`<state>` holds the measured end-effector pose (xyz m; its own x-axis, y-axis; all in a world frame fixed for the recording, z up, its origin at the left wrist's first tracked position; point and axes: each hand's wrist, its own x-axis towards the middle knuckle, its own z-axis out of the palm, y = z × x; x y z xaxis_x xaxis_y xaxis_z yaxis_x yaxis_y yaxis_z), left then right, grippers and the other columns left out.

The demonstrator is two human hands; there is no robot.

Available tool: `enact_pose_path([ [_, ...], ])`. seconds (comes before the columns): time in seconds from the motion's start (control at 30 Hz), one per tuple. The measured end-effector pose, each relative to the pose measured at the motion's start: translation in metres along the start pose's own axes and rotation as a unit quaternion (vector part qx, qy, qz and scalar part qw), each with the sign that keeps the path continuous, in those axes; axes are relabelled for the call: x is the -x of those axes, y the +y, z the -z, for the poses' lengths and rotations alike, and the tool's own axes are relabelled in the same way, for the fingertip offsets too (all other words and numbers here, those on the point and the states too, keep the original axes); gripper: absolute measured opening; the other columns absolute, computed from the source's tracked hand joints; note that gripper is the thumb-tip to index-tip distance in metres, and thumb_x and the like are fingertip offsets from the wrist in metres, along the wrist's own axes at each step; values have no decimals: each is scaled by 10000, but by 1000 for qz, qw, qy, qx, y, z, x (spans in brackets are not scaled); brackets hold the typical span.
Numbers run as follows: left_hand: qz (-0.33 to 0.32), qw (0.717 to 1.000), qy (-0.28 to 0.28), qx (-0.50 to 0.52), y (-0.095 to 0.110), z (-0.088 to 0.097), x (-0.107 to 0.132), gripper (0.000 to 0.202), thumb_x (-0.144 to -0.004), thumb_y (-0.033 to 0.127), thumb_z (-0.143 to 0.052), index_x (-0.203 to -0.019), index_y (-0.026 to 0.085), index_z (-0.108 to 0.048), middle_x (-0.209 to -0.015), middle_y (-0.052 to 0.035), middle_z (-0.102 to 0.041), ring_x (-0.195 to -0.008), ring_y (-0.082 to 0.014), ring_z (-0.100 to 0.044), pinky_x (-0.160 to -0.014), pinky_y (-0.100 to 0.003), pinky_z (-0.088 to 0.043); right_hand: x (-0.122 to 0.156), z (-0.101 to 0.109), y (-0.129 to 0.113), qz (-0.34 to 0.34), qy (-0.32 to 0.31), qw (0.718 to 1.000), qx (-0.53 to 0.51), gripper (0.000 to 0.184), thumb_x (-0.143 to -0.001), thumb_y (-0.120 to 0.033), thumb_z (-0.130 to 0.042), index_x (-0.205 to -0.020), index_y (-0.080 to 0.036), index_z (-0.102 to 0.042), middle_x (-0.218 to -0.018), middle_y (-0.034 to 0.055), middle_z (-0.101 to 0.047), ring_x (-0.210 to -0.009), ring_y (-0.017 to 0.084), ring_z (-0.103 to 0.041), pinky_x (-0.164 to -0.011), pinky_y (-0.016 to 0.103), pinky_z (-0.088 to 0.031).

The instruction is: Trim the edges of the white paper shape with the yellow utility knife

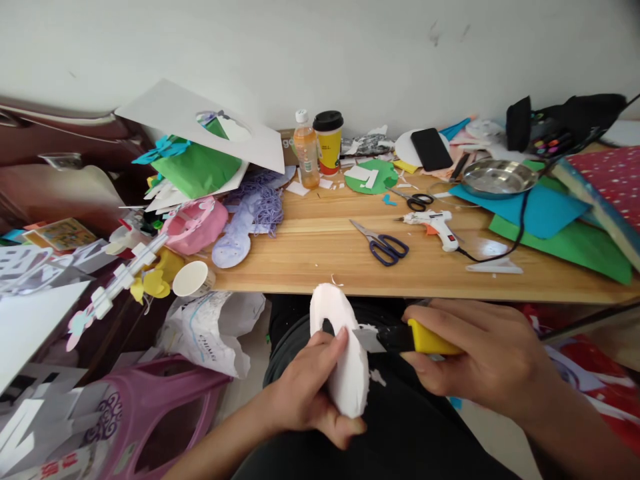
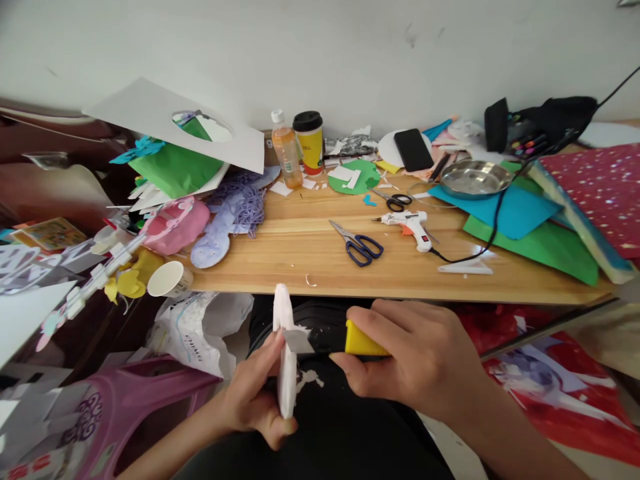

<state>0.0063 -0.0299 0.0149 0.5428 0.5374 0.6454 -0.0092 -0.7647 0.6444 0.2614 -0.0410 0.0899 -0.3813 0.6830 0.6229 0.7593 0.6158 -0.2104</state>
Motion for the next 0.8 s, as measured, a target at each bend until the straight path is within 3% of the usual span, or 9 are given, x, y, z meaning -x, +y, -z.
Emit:
enact_pose_path([
  [0.13,100,989,-44,100,10,-3,-1,1288,-888,555,-694,-1522,208,373,-966,-68,-729,-855,-226,-726,-947,-461,-567,4,-6,-3,9,-14,1000,-11,220,-948,-362,-621,-1031,-163,-662,-779,66,-719,-624,189,-679,-570,317,-521],
  [0.2,133,980,-65,136,12,-3,-3,1339,-902,513,-700,-1426,200,491,-1043,-102,-741,-976,-243,-720,-1015,-503,-523,7,-10,-4,9,-33,999,-16,253,-957,-371,-613,-1057,-146,-674,-778,63,-712,-622,182,-677,-568,314,-518],
  [0.3,175,959,-56,217,11,-1,-6,1382,-846,658,-676,-1432,174,478,-1123,-154,-732,-1116,-287,-681,-1081,-542,-450,12,-15,-6,5,-44,999,-17,280,-960,-371,-615,-1101,-137,-678,-774,56,-704,-627,178,-675,-577,310,-518],
  [0.37,216,937,-23,274,11,2,-7,1354,-816,786,-570,-1457,161,447,-1093,-153,-738,-1013,-279,-710,-1040,-533,-480,14,-15,-6,8,-44,999,-19,287,-957,-366,-622,-1123,-137,-674,-800,64,-712,-648,180,-682,-583,306,-518],
  [0.43,267,915,13,302,13,5,-8,1284,-834,810,-509,-1509,170,377,-1030,-137,-751,-834,-239,-720,-958,-488,-535,15,-14,-6,9,-49,998,-25,290,-958,-361,-622,-1139,-140,-669,-822,69,-717,-668,182,-687,-590,305,-518],
  [0.53,326,887,36,325,18,7,-11,1218,-874,718,-588,-1575,192,258,-865,-71,-751,-651,-179,-678,-865,-416,-568,14,-12,-6,4,-56,998,-27,285,-953,-352,-631,-1145,-145,-668,-787,49,-700,-650,178,-676,-607,315,-519],
  [0.6,339,876,33,341,20,6,-13,1230,-874,640,-666,-1581,204,241,-812,-37,-736,-660,-169,-685,-856,-392,-562,14,-11,-5,2,-54,998,-24,286,-952,-343,-637,-1149,-138,-667,-784,43,-695,-654,178,-675,-621,321,-520],
  [0.73,333,880,37,337,21,2,-18,1286,-864,465,-764,-1550,268,306,-1031,-97,-722,-868,-193,-706,-858,-369,-549,12,-10,-5,6,-43,999,-24,286,-959,-334,-632,-1156,-130,-662,-810,51,-706,-675,173,-677,-635,319,-517],
  [0.8,326,884,28,333,21,3,-21,1266,-879,395,-755,-1537,325,325,-1149,-127,-668,-853,-175,-686,-802,-352,-561,11,-11,-5,18,-47,999,-15,285,-955,-345,-639,-1143,-134,-671,-789,48,-700,-661,176,-669,-621,323,-509],
])
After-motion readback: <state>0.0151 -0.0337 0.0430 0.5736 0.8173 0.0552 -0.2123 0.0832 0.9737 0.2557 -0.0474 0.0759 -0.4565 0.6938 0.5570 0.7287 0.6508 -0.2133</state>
